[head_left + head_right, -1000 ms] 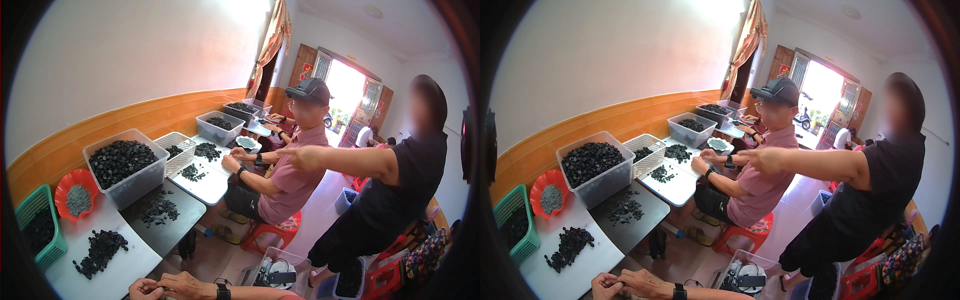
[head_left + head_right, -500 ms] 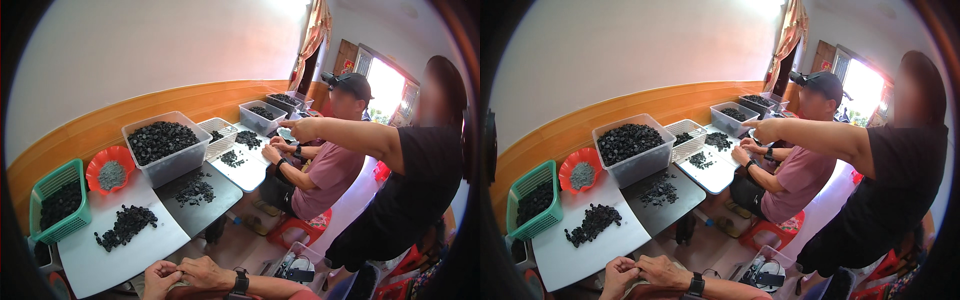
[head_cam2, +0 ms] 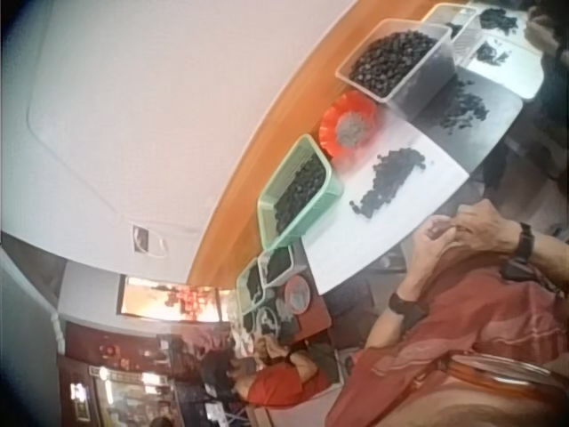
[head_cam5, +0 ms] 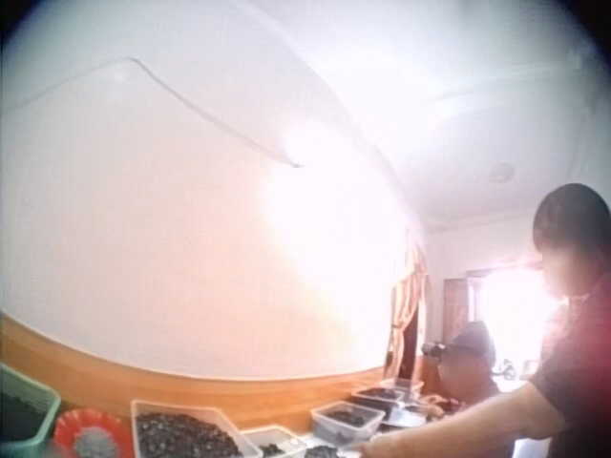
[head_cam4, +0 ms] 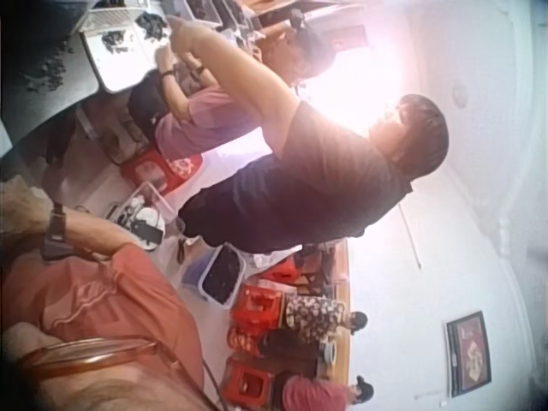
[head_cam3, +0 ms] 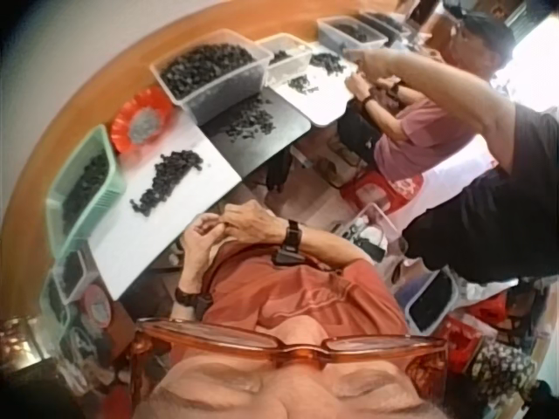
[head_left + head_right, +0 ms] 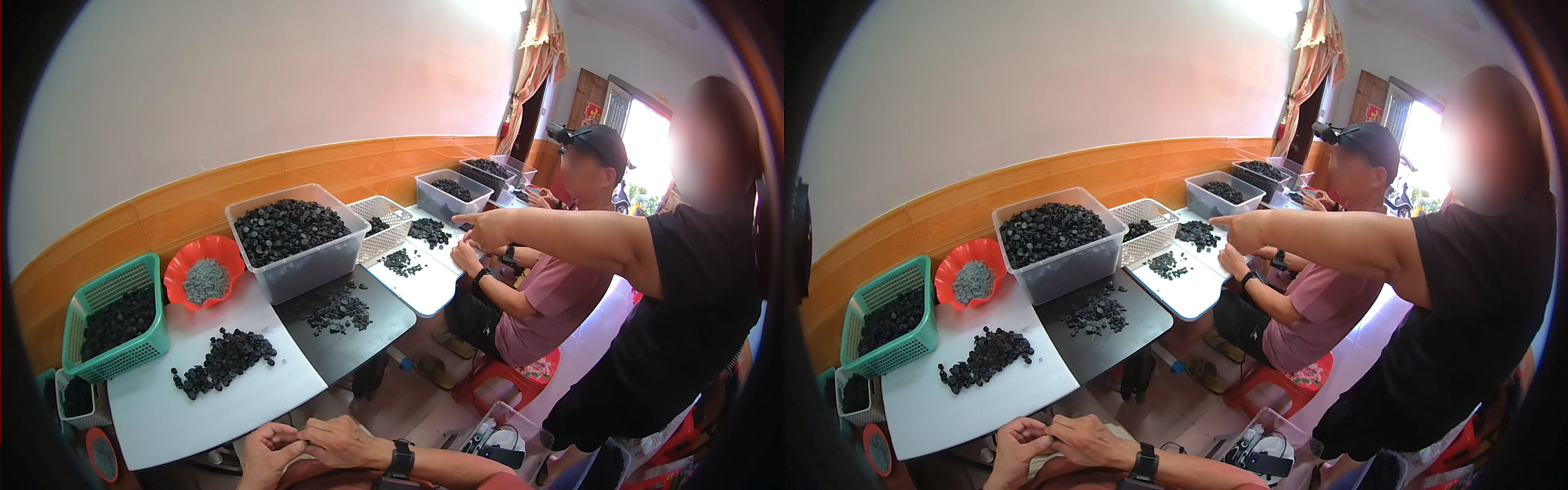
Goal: Manually assembling small black plastic or rubber grommets by inserting small grey pins into them at a workstation.
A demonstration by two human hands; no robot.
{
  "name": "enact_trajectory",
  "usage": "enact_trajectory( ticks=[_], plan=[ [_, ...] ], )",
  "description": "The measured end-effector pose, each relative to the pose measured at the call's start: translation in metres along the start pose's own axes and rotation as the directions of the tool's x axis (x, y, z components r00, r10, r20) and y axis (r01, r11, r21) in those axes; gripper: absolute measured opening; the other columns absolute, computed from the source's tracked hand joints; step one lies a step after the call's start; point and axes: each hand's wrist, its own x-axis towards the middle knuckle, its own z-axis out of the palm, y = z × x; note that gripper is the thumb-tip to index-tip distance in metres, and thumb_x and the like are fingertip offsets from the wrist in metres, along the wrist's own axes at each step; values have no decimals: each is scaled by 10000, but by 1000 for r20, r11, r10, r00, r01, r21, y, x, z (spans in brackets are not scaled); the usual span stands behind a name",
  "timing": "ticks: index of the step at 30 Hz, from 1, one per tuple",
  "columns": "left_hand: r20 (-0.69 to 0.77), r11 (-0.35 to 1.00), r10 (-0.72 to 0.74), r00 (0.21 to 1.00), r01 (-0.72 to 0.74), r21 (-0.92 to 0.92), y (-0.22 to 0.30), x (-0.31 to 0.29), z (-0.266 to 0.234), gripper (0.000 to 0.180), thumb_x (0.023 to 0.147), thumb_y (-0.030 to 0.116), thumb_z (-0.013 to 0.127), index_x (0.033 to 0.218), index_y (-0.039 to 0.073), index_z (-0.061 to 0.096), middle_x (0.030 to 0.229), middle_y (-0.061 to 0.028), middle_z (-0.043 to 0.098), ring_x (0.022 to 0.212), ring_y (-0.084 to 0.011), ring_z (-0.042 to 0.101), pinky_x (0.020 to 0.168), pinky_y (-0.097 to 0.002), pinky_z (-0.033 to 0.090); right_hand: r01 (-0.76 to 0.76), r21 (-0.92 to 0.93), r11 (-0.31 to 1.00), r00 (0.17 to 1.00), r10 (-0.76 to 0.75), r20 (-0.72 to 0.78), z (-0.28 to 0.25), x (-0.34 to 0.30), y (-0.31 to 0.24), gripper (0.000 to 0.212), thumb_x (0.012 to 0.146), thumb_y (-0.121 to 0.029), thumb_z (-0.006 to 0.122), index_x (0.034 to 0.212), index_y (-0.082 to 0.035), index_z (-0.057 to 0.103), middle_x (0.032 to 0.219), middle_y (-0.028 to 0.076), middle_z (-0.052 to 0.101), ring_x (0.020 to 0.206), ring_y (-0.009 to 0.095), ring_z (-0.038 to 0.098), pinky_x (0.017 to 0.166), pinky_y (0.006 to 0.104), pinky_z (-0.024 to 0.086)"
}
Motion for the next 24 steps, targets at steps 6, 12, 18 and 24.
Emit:
enact_trajectory(
  ticks=[6,12,18,24],
  plan=[
    [42,993,-43,998,47,-109,-2,3,5,245,896,0,742,1123,1,651,990,-89,693,872,-179,690,783,-354,619,18,10,1000,998,-17,-59,-3,-5,3,227,823,-105,751,1013,-58,636,808,66,586,640,254,629,526,353,495],
    [70,999,-31,997,33,-34,-6,9,8,230,901,-7,730,1116,-7,648,992,-91,694,876,-181,694,792,-315,608,-26,23,999,997,27,-70,-6,-15,5,247,821,-111,761,1029,-62,638,818,65,596,652,254,634,536,349,501],
    [64,995,-51,997,57,-83,-3,7,8,226,904,-9,726,1116,-12,648,993,-89,697,874,-177,694,792,-299,598,-85,87,993,996,85,0,-3,-16,8,256,846,-162,754,1045,-64,627,870,88,586,686,310,635,574,397,510],
    [41,999,-30,999,31,-25,-10,5,1,217,907,-5,726,1110,-15,649,998,-89,702,865,-169,695,783,-294,597,-97,114,989,995,95,25,2,-16,7,243,850,-170,750,1037,-65,636,874,89,586,686,315,634,579,399,511]
  ],
)
